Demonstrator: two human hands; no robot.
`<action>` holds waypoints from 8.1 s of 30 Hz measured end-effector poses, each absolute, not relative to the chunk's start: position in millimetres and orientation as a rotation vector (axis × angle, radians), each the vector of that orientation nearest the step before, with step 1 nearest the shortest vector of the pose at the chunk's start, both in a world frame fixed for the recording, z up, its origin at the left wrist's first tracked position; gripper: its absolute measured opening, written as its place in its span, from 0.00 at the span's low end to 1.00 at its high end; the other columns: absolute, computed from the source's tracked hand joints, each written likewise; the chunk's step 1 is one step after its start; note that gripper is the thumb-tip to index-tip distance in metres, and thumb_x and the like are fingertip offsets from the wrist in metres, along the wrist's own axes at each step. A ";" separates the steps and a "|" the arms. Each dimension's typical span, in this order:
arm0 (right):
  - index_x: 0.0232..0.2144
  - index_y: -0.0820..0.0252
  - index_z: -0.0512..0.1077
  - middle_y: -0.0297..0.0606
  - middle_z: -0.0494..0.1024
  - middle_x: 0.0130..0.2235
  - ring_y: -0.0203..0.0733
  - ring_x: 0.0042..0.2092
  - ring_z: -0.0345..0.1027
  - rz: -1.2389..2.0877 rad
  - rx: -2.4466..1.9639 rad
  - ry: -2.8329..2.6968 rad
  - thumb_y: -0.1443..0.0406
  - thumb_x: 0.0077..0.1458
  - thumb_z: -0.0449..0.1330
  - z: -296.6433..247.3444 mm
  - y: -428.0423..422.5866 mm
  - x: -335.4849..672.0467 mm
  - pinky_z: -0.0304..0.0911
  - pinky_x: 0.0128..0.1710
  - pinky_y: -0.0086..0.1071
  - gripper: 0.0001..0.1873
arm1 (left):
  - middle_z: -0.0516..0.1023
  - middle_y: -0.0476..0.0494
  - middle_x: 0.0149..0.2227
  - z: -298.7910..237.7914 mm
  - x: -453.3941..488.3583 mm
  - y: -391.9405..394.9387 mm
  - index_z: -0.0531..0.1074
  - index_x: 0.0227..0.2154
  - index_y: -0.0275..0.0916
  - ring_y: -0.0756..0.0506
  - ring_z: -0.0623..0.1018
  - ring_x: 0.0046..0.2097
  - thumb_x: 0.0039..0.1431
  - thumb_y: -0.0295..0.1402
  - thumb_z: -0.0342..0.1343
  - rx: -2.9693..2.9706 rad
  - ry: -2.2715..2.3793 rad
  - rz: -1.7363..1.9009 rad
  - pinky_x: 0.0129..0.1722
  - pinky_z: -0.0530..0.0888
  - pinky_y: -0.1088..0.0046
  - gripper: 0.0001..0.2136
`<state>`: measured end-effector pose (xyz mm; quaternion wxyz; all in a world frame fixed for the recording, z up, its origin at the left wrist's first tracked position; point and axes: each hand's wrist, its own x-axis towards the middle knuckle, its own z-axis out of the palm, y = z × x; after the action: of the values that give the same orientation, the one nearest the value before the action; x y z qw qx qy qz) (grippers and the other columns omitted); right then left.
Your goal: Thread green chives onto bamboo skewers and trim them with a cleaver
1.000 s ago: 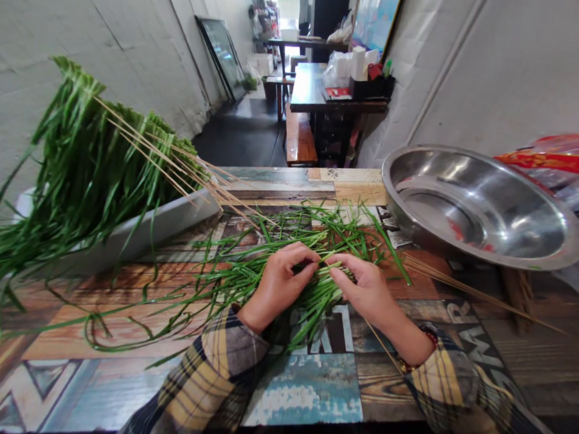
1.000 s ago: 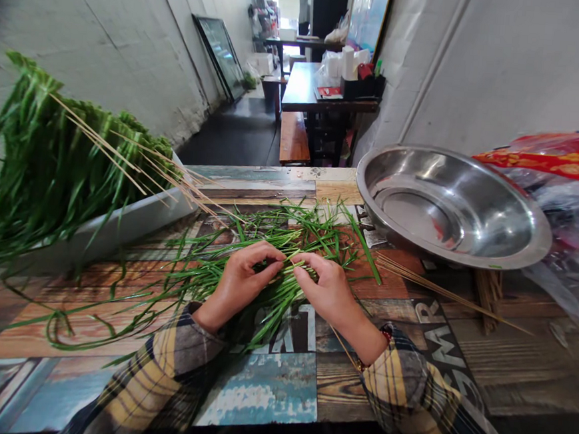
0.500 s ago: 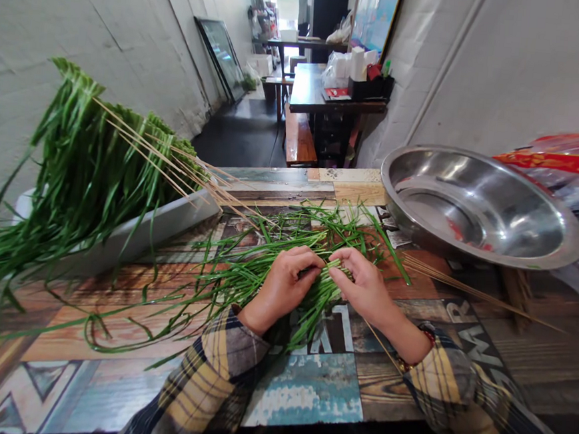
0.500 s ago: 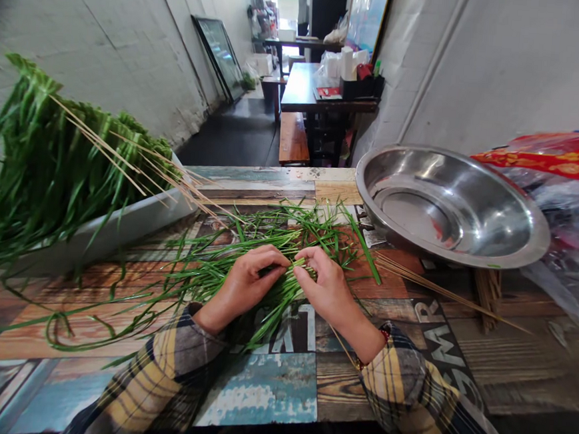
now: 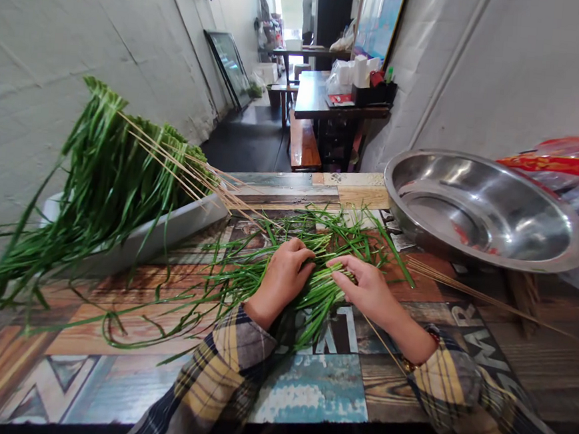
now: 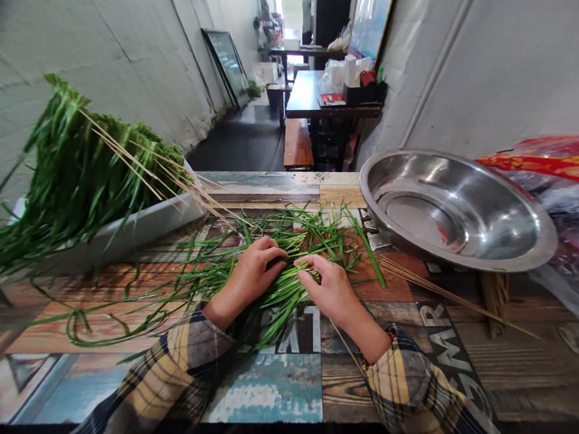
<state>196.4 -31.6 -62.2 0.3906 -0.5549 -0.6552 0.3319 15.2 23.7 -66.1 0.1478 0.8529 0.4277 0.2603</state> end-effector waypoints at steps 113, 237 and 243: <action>0.25 0.59 0.70 0.34 0.74 0.26 0.36 0.29 0.66 0.577 -1.313 -1.892 0.64 0.61 0.51 -58.2 -38.2 201.3 0.56 0.31 0.29 0.13 | 0.56 0.53 0.21 -39.3 17.1 11.9 0.60 0.17 0.36 0.54 0.57 0.25 0.56 0.43 0.53 1.668 1.026 0.727 0.24 0.56 0.77 0.19; 0.44 0.57 0.75 0.37 0.80 0.44 0.40 0.44 0.75 0.625 -1.250 -1.681 0.68 0.56 0.53 -64.9 -37.2 187.9 0.68 0.48 0.34 0.15 | 0.71 0.51 0.24 -44.3 24.2 10.4 0.73 0.29 0.34 0.54 0.67 0.24 0.53 0.36 0.58 1.430 1.042 0.897 0.25 0.64 0.79 0.08; 0.43 0.55 0.76 0.36 0.80 0.44 0.40 0.45 0.75 0.626 -1.266 -1.673 0.69 0.56 0.53 -63.7 -37.4 186.9 0.68 0.49 0.35 0.15 | 0.71 0.51 0.24 -44.3 24.2 10.2 0.73 0.29 0.34 0.54 0.67 0.24 0.53 0.37 0.58 1.425 1.029 0.906 0.25 0.65 0.79 0.09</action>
<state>186.9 -37.4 -63.7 0.4581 -0.5140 -0.6793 0.2540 24.2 10.2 -44.3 0.5499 0.6019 0.4345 0.3828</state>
